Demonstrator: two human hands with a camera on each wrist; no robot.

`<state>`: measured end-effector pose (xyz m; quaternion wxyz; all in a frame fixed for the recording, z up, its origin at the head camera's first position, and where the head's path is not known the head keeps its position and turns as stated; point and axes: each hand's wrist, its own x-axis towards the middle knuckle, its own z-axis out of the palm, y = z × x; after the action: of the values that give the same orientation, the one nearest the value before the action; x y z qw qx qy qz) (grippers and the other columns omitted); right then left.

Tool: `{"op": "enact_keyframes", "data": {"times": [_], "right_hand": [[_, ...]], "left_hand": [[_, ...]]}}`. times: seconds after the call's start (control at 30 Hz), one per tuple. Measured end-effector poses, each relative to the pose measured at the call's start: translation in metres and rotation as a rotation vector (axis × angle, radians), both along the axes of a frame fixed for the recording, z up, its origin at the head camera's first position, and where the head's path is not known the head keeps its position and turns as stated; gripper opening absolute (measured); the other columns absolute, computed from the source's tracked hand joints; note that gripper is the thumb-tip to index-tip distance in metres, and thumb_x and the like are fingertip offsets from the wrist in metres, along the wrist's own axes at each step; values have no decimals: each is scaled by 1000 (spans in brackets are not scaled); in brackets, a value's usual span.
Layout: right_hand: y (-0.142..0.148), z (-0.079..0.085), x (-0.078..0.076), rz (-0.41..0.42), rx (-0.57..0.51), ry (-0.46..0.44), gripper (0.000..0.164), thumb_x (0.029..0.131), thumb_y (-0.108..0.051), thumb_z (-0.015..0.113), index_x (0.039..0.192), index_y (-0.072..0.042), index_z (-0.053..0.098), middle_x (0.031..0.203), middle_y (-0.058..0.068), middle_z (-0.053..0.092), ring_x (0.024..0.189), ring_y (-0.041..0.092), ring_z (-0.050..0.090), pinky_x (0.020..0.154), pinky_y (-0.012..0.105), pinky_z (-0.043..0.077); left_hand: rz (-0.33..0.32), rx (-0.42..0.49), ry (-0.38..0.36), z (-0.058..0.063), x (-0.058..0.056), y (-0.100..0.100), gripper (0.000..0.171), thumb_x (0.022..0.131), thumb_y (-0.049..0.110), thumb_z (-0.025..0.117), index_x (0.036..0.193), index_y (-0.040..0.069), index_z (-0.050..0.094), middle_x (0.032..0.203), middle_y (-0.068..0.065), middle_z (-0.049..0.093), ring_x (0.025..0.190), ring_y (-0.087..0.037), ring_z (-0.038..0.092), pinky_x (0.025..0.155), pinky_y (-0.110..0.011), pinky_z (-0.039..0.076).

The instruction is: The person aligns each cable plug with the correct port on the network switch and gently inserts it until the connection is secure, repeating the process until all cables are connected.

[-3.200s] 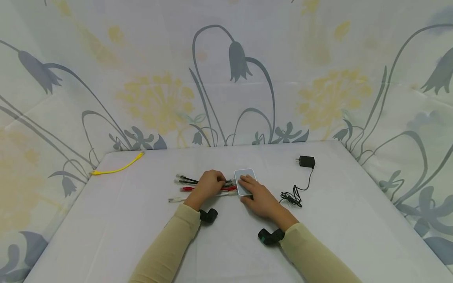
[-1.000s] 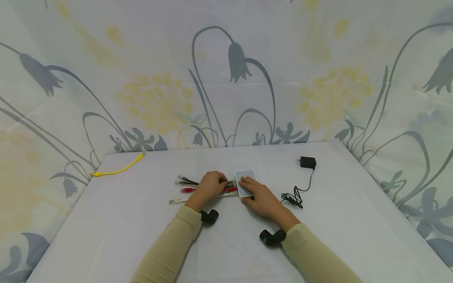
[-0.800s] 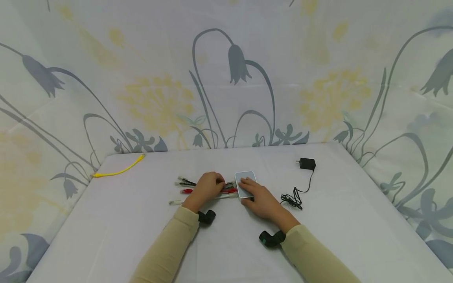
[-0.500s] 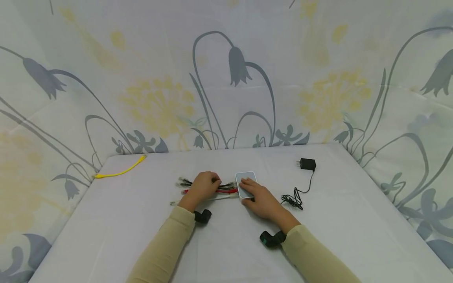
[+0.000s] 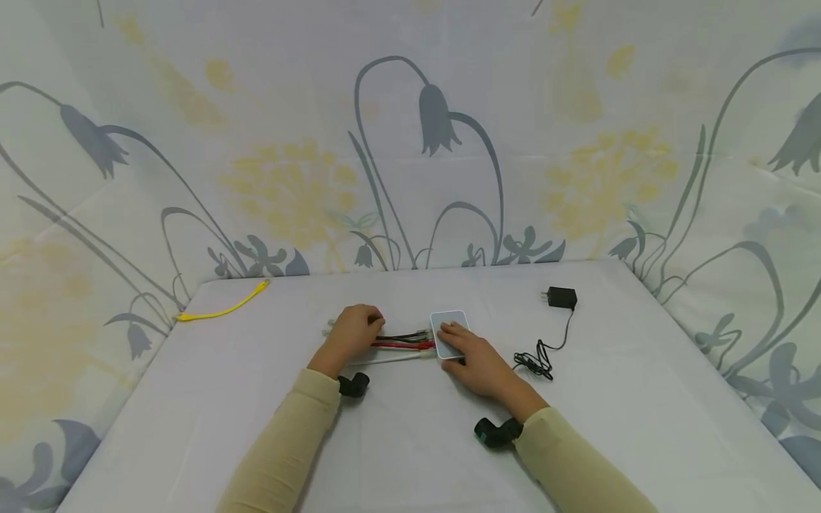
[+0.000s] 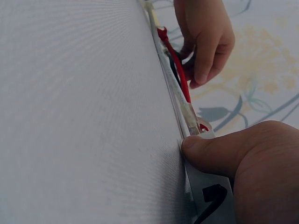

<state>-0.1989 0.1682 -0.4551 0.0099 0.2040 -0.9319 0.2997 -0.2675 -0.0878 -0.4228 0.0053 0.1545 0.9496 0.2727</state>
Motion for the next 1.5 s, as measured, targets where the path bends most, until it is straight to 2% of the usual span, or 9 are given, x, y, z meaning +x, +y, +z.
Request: {"op": "enact_keyframes", "data": {"times": [0.4,1.3,1.5], "right_hand": [[1,-2,-2,9,5,7,59,92,-25,66,145,-10,45,155,4,37,146,29,28,113,53,31],[1,-1,-1,13,2,8,58,92,-25,65,145,-11,46,155,3,37,147,28,28,114,52,31],[1,-3,-1,11,-2,3,58,92,-25,65,145,-13,45,155,3,37,147,27,27,114,53,31]], "left_hand": [[55,-21,-9,2,-8,-22,20,97,20,57,100,7,72,96,-7,71,82,-18,62,79,-38,52],[109,-55,-1,11,-20,-81,23,98,17,54,103,1,70,99,-15,70,84,-25,62,75,-42,51],[140,-81,-26,13,-24,-95,25,99,17,52,106,1,68,102,-16,68,84,-26,61,74,-42,50]]}}
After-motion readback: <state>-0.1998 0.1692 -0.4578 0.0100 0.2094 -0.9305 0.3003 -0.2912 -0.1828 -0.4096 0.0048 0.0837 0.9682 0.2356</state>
